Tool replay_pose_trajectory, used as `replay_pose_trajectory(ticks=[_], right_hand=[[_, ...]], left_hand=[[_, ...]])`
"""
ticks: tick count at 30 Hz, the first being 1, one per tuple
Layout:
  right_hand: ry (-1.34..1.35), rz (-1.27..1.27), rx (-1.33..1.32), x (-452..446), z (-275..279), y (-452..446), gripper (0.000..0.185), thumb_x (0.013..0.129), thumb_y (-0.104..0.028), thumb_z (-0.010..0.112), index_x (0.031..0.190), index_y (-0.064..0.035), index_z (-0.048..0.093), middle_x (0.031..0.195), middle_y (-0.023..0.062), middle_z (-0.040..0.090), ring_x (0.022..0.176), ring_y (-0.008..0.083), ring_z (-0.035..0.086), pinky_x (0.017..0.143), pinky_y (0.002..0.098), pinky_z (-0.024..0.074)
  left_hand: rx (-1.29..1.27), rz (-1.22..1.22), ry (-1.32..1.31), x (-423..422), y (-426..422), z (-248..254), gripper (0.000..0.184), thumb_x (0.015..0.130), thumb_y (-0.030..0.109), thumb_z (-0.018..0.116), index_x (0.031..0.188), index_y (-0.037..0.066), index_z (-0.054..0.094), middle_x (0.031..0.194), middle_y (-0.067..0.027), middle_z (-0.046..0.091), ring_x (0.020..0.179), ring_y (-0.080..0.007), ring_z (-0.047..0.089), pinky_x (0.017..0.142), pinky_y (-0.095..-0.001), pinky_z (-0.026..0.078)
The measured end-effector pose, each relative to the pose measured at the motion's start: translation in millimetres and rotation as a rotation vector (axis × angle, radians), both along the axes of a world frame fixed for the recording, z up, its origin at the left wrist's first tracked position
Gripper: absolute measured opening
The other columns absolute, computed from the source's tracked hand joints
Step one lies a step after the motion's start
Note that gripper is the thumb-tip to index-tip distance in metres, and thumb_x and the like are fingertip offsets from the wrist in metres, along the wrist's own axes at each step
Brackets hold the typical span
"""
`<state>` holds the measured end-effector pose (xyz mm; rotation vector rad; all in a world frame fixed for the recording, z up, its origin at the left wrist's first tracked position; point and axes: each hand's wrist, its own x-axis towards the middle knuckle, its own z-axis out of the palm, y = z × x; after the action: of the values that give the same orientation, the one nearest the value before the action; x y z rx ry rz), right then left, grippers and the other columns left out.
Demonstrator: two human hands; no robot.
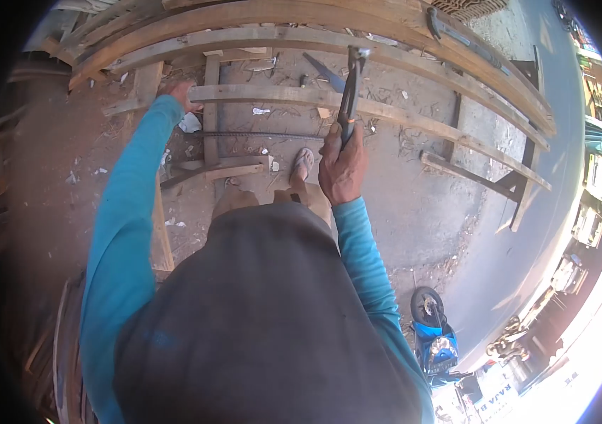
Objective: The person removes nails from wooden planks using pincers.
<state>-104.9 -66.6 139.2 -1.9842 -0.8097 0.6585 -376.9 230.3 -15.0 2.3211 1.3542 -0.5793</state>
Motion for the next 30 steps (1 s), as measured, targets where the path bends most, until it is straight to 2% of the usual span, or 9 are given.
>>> replay_pose_trajectory(ticks=[4,8,11,13,16,20,22,26,30], right_hand=[[-0.222,-0.002,0.284,-24.4,10.6,16.7,0.022,0.101,-0.021,0.054,0.106,0.0003,0.053,0.080,0.0287,0.064,0.076,0.0500,0.062,0.063,0.0544,0.0468],[-0.445,0.156,-0.484,7.2,-135.5,-25.8,0.030,0.102,-0.027,0.051,0.108,0.0019,0.053,0.095,0.0332,0.064,0.088,0.0514,0.062,0.071,0.0566,0.0487],[-0.449,0.129,-0.457,-14.2,-95.2,-12.8,0.031,0.102,-0.028,0.051,0.107,0.0026,0.053,0.094,0.0330,0.063,0.090,0.0495,0.062,0.071,0.0549,0.0485],[-0.193,0.000,-0.244,-29.6,-60.5,-5.4,0.035,0.103,-0.031,0.052,0.106,0.0034,0.053,0.089,0.0304,0.063,0.084,0.0489,0.062,0.069,0.0512,0.0495],[-0.041,-0.025,-0.036,-35.2,-33.3,15.1,0.034,0.103,-0.032,0.054,0.105,0.0023,0.058,0.076,0.0067,0.063,0.067,0.0133,0.060,0.061,0.0303,0.0480],[0.279,0.093,-0.006,-42.2,-40.1,16.6,0.037,0.103,-0.027,0.053,0.116,0.0067,0.058,0.083,0.0083,0.066,0.074,0.0157,0.065,0.067,0.0299,0.0519],[0.660,0.138,-0.045,-61.7,-31.5,17.9,0.029,0.100,-0.018,0.050,0.113,0.0064,0.059,0.088,0.0129,0.070,0.074,0.0159,0.067,0.068,0.0301,0.0540],[0.978,0.190,-0.212,-98.8,-43.6,3.9,0.036,0.095,-0.012,0.047,0.123,0.0100,0.052,0.102,0.0160,0.069,0.090,0.0235,0.071,0.082,0.0347,0.0578],[1.045,0.198,-0.261,-130.5,-58.7,4.5,0.037,0.095,-0.011,0.046,0.125,0.0099,0.051,0.105,0.0177,0.068,0.094,0.0255,0.070,0.084,0.0360,0.0578]], left_hand=[[0.084,-0.022,-0.019,0.6,-10.4,11.3,0.070,0.071,0.046,0.085,0.130,0.017,0.062,0.125,-0.0134,0.067,0.119,-0.0340,0.061,0.105,-0.0470,0.043],[0.081,-0.109,0.022,3.6,-16.6,18.7,0.068,0.073,0.048,0.083,0.130,0.018,0.061,0.127,-0.0116,0.066,0.122,-0.0327,0.059,0.104,-0.0522,0.042],[0.137,-0.091,0.004,2.4,-1.2,13.9,0.068,0.073,0.049,0.082,0.130,0.018,0.061,0.129,-0.0107,0.065,0.124,-0.0325,0.057,0.103,-0.0533,0.042],[0.123,-0.105,0.001,-3.6,-19.1,8.9,0.068,0.074,0.049,0.082,0.130,0.018,0.061,0.130,-0.0105,0.065,0.125,-0.0326,0.056,0.103,-0.0530,0.042],[0.119,-0.091,0.007,-2.7,-15.0,12.9,0.065,0.075,0.049,0.082,0.128,0.017,0.062,0.129,-0.0106,0.065,0.126,-0.0337,0.055,0.104,-0.0517,0.042],[0.196,-0.061,-0.102,-12.3,-30.6,-0.6,0.057,0.071,0.034,0.085,0.121,0.016,0.063,0.122,-0.0100,0.066,0.118,-0.0345,0.058,0.101,-0.0499,0.042],[0.387,-0.043,-0.264,-20.3,-46.6,-8.9,0.056,0.066,0.020,0.085,0.117,0.015,0.064,0.119,-0.0088,0.065,0.115,-0.0334,0.058,0.098,-0.0483,0.042],[0.507,-0.045,-0.399,-25.6,-62.2,-10.6,0.054,0.064,0.010,0.081,0.115,0.015,0.064,0.118,-0.0073,0.064,0.116,-0.0311,0.057,0.098,-0.0462,0.041],[0.539,-0.056,-0.434,-24.5,-62.3,-12.1,0.053,0.064,0.008,0.079,0.113,0.016,0.063,0.115,-0.0064,0.063,0.116,-0.0297,0.056,0.097,-0.0481,0.039]])
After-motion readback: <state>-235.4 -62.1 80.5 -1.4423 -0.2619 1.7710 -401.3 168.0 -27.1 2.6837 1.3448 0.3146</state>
